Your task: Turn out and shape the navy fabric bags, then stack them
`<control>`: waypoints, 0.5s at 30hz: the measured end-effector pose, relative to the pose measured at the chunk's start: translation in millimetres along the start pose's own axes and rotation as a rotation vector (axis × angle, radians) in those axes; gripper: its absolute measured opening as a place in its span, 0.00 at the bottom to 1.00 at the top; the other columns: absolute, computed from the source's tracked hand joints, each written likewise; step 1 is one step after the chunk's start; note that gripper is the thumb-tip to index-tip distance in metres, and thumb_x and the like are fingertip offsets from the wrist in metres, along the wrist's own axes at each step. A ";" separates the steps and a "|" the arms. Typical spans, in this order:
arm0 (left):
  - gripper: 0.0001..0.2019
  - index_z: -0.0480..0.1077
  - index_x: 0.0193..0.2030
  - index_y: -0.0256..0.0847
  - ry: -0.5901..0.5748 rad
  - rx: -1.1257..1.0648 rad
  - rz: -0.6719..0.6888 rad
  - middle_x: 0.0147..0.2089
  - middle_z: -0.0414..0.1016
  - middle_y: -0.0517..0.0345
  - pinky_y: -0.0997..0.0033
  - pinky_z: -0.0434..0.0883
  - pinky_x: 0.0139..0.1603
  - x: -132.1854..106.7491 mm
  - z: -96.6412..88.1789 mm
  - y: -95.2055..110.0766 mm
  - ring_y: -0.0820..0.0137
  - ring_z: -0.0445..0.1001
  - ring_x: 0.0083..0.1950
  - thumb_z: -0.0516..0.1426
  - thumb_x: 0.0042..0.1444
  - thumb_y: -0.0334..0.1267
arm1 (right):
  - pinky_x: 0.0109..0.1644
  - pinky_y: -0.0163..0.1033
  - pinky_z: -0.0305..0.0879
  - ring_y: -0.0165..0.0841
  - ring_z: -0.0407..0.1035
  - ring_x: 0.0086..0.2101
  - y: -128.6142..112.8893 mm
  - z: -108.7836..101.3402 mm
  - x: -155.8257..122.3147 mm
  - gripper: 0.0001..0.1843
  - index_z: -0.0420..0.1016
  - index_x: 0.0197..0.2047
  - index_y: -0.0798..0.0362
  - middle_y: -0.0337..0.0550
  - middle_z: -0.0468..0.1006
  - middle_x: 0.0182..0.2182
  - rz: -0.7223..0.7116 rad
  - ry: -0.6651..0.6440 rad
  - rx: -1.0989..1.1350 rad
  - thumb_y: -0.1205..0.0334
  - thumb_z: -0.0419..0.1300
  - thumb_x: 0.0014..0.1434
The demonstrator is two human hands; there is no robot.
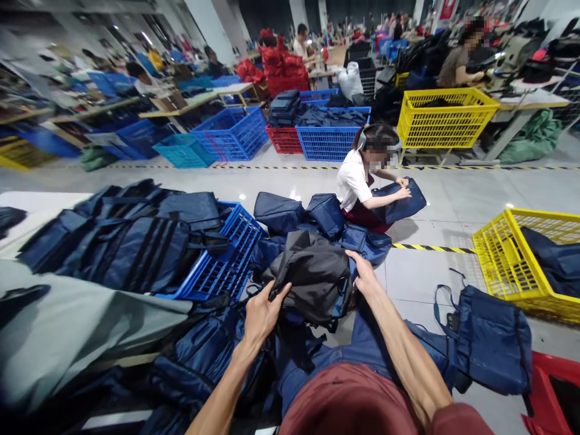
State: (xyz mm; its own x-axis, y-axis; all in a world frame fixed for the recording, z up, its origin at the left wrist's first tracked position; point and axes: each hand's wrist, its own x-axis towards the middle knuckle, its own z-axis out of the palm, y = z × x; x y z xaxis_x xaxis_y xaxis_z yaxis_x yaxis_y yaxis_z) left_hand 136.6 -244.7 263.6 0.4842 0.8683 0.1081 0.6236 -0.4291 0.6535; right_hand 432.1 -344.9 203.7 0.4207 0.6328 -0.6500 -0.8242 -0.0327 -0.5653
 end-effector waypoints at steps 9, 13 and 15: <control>0.30 0.85 0.47 0.42 -0.119 -0.060 -0.311 0.35 0.84 0.52 0.65 0.78 0.41 -56.6 24.5 -60.6 0.57 0.84 0.40 0.56 0.67 0.67 | 0.56 0.42 0.80 0.39 0.83 0.46 84.9 -13.5 -27.3 0.23 0.83 0.50 0.51 0.41 0.89 0.42 -0.263 0.055 -0.270 0.51 0.79 0.55; 0.30 0.85 0.52 0.42 -0.162 -0.088 -0.291 0.41 0.86 0.52 0.62 0.80 0.49 -63.2 41.7 -71.7 0.55 0.85 0.47 0.57 0.67 0.67 | 0.57 0.38 0.78 0.38 0.82 0.49 85.2 -25.6 -36.0 0.21 0.84 0.52 0.49 0.42 0.89 0.48 -0.413 0.048 -0.200 0.54 0.79 0.57; 0.29 0.85 0.54 0.43 -0.123 -0.079 -0.287 0.42 0.87 0.52 0.61 0.80 0.52 -64.0 40.0 -67.5 0.54 0.85 0.48 0.58 0.68 0.67 | 0.60 0.39 0.77 0.39 0.82 0.52 70.6 -27.9 -41.2 0.23 0.83 0.56 0.48 0.43 0.88 0.52 -0.461 0.006 -0.185 0.54 0.77 0.60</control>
State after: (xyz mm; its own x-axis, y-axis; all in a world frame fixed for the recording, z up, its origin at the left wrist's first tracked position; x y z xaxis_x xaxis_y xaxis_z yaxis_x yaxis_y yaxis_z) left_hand 88.1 -281.3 182.6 0.3689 0.9125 -0.1769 0.6983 -0.1464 0.7007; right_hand 367.1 -394.9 176.4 0.7281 0.6094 -0.3138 -0.4710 0.1122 -0.8750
